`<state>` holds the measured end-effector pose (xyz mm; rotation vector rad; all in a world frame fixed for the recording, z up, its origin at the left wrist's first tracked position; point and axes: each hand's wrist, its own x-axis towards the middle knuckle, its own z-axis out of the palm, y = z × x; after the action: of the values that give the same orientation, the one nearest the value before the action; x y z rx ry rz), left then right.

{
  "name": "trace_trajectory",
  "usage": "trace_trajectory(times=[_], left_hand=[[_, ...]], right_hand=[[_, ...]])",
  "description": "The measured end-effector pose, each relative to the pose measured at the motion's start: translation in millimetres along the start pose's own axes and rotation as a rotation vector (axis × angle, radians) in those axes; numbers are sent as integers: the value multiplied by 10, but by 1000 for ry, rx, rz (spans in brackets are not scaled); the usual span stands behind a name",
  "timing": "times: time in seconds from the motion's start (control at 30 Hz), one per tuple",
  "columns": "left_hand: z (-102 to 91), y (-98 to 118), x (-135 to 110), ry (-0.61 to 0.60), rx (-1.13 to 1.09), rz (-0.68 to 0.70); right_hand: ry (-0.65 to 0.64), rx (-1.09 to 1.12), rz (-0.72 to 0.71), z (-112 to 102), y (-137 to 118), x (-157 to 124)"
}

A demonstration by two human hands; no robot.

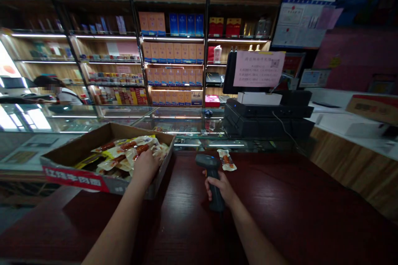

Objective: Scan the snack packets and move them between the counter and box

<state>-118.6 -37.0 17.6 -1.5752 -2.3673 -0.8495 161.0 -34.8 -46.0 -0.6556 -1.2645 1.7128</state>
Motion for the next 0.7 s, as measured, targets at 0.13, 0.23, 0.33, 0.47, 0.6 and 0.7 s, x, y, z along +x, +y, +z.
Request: trace_trajectory(times=[0.13,0.23,0.33,0.47,0.6,0.7], left_hand=[[27,-114,-42,-182,63,-47],[-34,-50,-74,55,-120,-37],[-167,69,-87,300,-435,-30],[-175,283,-150,105,-1059,-42],[262,458,-333,-248,-1381,-73],[732,455,-472,-344,-1332,-89]], right_hand=[[-44,11,21,-41,58,-57],[-64,23,20,-73,61,-92],[-63,32,5,-99,59,-98],[-60,59,-6,-129,59,-77],[-31,69,-22,-142,46,-71],[-24,64,-32,-150,42,-80]])
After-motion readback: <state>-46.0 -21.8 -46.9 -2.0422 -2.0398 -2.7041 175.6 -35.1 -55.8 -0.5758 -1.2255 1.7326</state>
